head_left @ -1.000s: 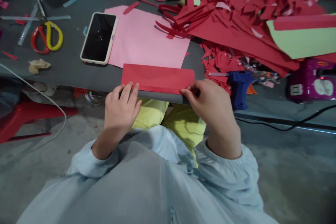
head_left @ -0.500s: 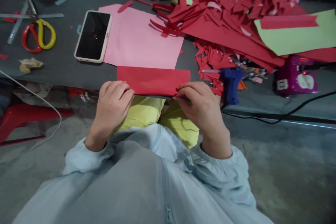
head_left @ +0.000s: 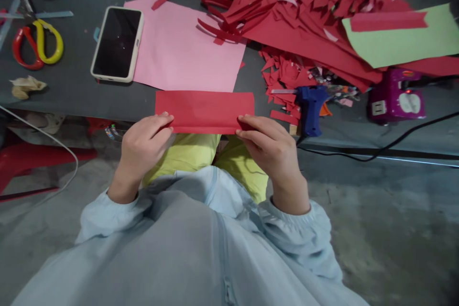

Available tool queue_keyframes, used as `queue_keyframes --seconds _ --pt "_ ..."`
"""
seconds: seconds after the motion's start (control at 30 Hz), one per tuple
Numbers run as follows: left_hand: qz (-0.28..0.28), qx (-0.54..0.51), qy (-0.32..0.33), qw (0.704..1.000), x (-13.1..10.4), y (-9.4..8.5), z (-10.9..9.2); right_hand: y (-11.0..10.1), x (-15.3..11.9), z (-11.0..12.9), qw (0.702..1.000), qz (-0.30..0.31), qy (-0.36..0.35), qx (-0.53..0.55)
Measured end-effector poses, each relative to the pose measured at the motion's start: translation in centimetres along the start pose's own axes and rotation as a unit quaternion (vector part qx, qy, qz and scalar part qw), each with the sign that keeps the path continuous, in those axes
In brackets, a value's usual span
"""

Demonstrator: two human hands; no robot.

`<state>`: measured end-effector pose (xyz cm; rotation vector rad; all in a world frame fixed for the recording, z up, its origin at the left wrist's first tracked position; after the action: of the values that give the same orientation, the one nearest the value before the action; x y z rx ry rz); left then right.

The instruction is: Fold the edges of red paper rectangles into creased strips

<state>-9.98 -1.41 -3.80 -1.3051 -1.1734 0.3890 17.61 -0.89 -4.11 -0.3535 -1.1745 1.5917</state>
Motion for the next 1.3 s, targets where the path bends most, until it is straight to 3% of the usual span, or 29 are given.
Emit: queue_keyframes --seconds 0.2,0.4,0.6,1.0,1.3 --pt "0.009 0.006 -0.005 1.0 -0.14 0.25 0.27 0.21 -0.07 -0.18 1.0 0.003 0.022 0.006" --pt "0.001 0.0 0.005 1.0 -0.36 0.5 0.33 0.34 -0.12 -0.21 0.999 -0.032 -0.026 0.003" --pt "-0.042 -0.016 0.036 0.998 -0.26 0.31 0.11 0.68 -0.26 -0.39 0.995 -0.08 -0.051 0.011" --pt "-0.04 -0.015 0.043 0.998 0.16 -0.09 0.04 0.72 -0.24 -0.2 0.994 -0.089 -0.062 -0.004" --pt "-0.028 0.016 0.037 0.999 0.57 -0.2 -0.07 0.85 -0.02 -0.23 0.997 -0.043 -0.028 -0.055"
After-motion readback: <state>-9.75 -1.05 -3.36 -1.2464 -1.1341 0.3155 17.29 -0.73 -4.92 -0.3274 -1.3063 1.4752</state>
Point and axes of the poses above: each hand's wrist, its own x-axis towards the middle knuckle, its own y-axis out of the palm, z = x × y, the point moved 3 cm from there along x, towards the middle knuckle, and after that the axes turned 3 degrees about z, right-handed, at the moved point
